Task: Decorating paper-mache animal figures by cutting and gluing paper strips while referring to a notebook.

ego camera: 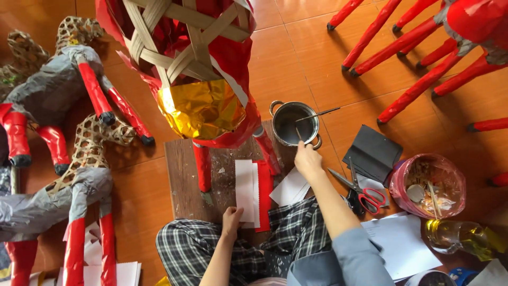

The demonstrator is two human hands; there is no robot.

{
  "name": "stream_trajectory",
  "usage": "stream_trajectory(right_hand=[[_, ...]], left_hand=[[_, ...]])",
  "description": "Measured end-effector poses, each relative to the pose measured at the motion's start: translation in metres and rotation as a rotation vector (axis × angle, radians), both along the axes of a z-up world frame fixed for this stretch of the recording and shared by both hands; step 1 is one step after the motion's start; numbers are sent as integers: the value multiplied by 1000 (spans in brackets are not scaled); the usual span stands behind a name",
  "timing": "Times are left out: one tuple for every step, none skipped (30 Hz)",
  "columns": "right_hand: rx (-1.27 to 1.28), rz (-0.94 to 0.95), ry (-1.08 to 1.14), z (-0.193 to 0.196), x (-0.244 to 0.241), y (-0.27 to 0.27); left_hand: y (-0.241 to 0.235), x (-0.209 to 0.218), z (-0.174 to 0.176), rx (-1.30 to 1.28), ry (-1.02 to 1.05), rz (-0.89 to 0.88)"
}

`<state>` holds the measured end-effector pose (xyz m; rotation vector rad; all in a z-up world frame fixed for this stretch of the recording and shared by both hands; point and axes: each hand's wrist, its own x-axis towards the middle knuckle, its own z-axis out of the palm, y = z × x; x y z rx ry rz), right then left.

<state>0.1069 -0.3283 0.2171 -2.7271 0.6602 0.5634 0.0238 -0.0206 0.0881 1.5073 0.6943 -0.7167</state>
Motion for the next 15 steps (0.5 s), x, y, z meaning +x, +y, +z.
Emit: stream_trajectory(right_hand=[[-9, 10, -10, 16, -8, 2], [-23, 23, -15, 33, -18, 1], [-27, 21, -13, 45, -27, 8], [50, 14, -57, 56, -37, 16], [126, 7, -101, 67, -48, 24], [124, 6, -99, 63, -56, 28], [281, -149, -244, 58, -65, 33], [439, -301, -392, 53, -71, 37], [438, -297, -394, 30, -74, 34], [612, -411, -425, 6, -78, 30], [786, -525, -453, -19, -81, 26], [789, -520, -449, -22, -79, 25], [874, -535, -437, -26, -77, 24], [958, -553, -421, -30, -77, 24], [961, -550, -414, -34, -72, 26]], left_hand=[[1, 1, -2, -32, -2, 35], [0, -2, -5, -70, 0, 73], [-1, 1, -1, -74, 2, 71], [-1, 1, 2, -64, 5, 45], [-1, 2, 5, -55, 9, 19], [-3, 2, 8, -57, 10, 18], [-4, 3, 11, -99, 30, 45], [-6, 5, 15, -140, 45, 77], [-4, 5, 17, -142, 43, 80], [-3, 4, 19, -140, 48, 81], [-2, 3, 21, -137, 52, 82], [-1, 2, 17, -135, 52, 89], [0, 1, 13, -167, 52, 113], [1, -2, 9, -198, 54, 136], [2, -4, -4, -195, 57, 143]])
